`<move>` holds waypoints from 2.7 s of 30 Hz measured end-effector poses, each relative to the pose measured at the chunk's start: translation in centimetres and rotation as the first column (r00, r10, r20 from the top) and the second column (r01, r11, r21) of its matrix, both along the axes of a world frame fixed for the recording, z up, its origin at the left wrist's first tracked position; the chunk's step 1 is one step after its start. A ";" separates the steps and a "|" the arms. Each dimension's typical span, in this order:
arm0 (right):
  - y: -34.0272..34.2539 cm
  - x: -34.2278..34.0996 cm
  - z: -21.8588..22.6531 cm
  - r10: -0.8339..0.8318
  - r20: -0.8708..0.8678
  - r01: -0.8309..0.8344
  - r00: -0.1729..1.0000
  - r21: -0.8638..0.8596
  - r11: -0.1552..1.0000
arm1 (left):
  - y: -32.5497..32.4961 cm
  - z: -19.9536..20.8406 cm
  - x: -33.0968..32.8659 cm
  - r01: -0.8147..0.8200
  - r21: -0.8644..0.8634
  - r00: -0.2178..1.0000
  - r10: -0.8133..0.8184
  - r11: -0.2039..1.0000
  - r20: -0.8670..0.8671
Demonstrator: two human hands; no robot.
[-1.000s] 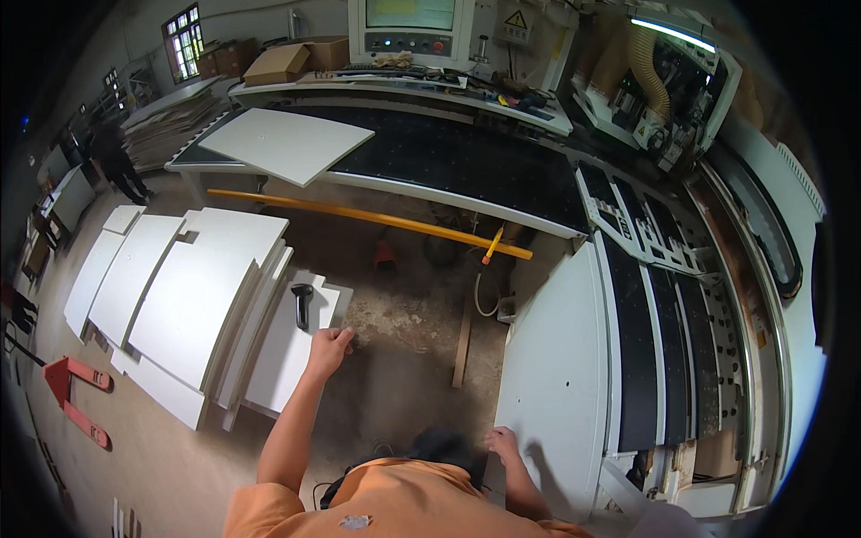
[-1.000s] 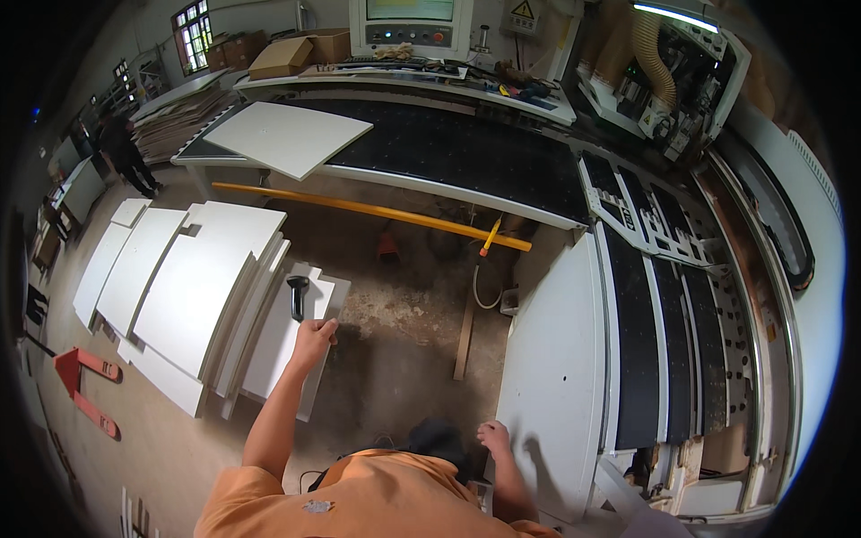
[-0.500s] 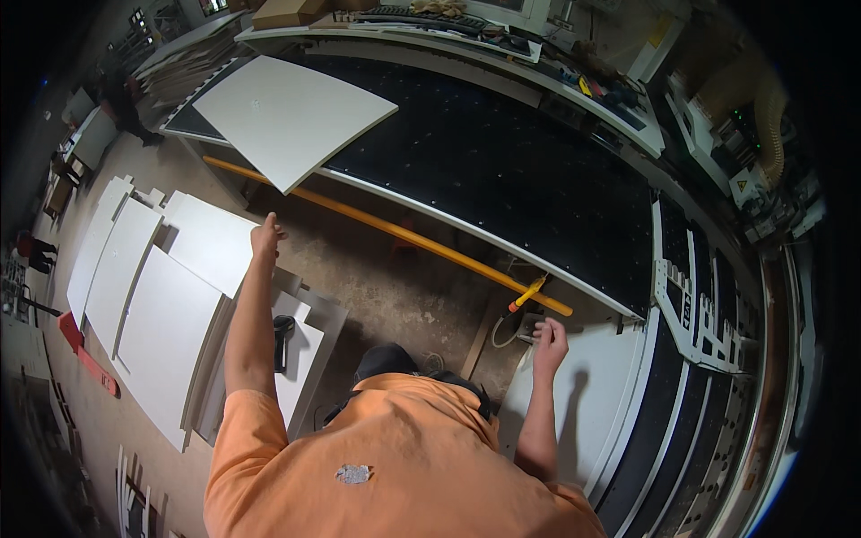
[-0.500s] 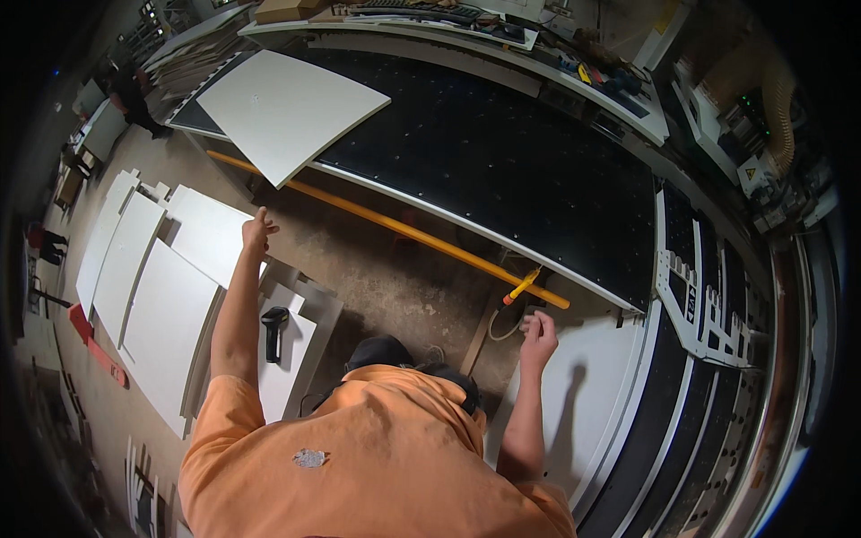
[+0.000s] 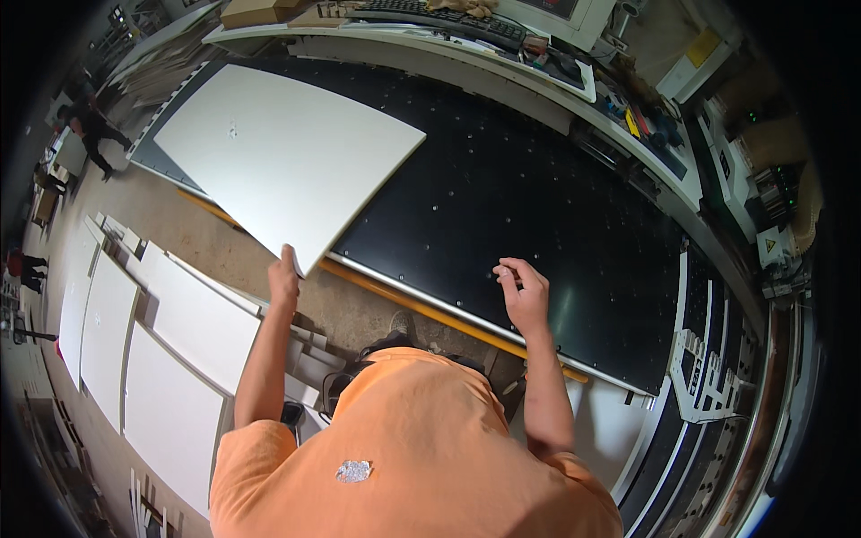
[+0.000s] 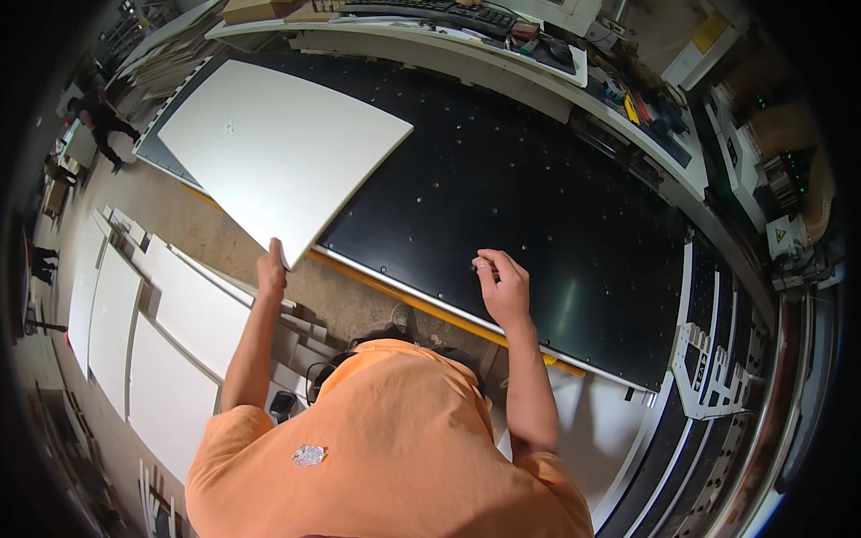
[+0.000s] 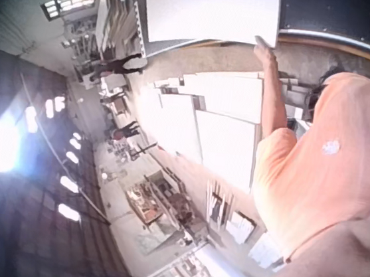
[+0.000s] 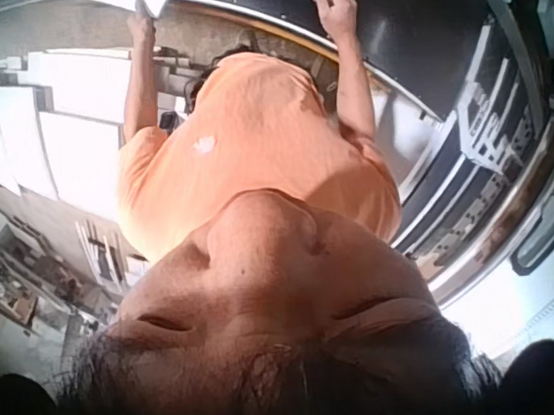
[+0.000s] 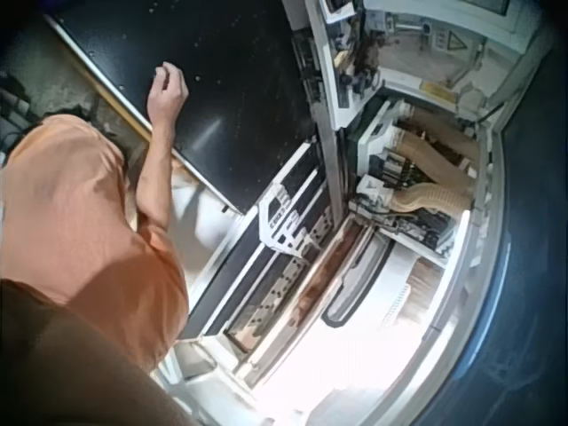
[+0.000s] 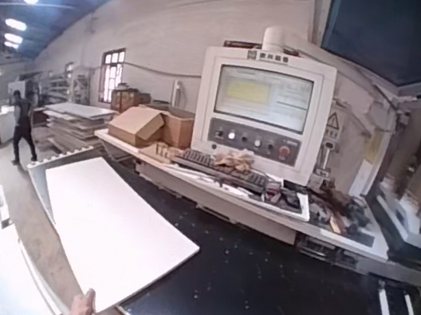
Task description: The person repeatedly removes white panels from a CNC machine bed, carries them to a stack, scans them with a barcode scanner, and returns to the machine. The person uses a yellow tool to assist in removing panels from the machine bed.
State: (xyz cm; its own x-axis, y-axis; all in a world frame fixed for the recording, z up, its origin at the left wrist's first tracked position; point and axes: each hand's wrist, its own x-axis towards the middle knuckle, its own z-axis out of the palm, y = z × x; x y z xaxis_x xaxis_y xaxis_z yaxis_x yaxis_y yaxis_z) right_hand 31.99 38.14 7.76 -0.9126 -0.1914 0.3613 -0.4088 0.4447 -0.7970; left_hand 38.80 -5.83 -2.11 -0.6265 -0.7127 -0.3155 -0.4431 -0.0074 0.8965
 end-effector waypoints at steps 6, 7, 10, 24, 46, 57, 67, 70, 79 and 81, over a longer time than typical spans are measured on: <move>-7.3 -9.3 -0.2 0.134 -0.097 -0.100 0.986 0.300 0.949 | 9.2 1.4 0.0 0.537 0.225 0.829 -0.558 0.813 0.038; -8.3 -10.7 -0.8 0.143 -0.060 -0.113 0.988 0.353 0.929 | 8.0 1.5 -0.1 0.463 0.073 0.882 -0.467 0.883 0.057; -9.5 -13.7 -2.6 0.145 -0.053 -0.096 0.988 0.523 0.847 | -0.9 1.4 -1.3 0.149 -0.067 0.983 -0.140 0.987 0.122; 2.1 -17.3 -3.1 0.016 0.079 -0.064 0.997 0.653 0.755 | -4.3 6.4 -6.0 0.615 -0.294 0.580 -0.167 0.732 0.797; 1.3 -44.9 12.7 -0.381 -0.274 0.470 0.883 0.526 0.709 | 23.9 24.5 -51.3 0.292 -0.943 0.471 -0.882 0.158 -0.002; 1.0 -44.5 12.3 -0.397 -0.278 0.483 0.875 0.455 0.748 | 24.4 21.3 -54.2 0.362 -0.924 0.469 -0.881 0.125 0.064; 1.0 -44.6 12.4 -0.371 -0.284 0.465 0.884 0.460 0.756 | 24.4 21.4 -54.0 0.372 -0.914 0.472 -0.881 0.160 0.038; 1.0 -44.4 12.4 -0.368 -0.289 0.465 0.884 0.464 0.754 | 24.4 21.2 -54.1 0.371 -0.913 0.476 -0.879 0.168 0.031; 1.0 -44.5 12.6 -0.367 -0.268 0.453 0.891 0.467 0.759 | 24.4 21.4 -53.9 0.374 -0.909 0.469 -0.883 0.182 0.016; 1.0 -44.5 12.6 -0.366 -0.266 0.451 0.892 0.475 0.755 | 24.4 21.3 -53.8 0.347 -0.916 0.472 -0.881 0.200 -0.013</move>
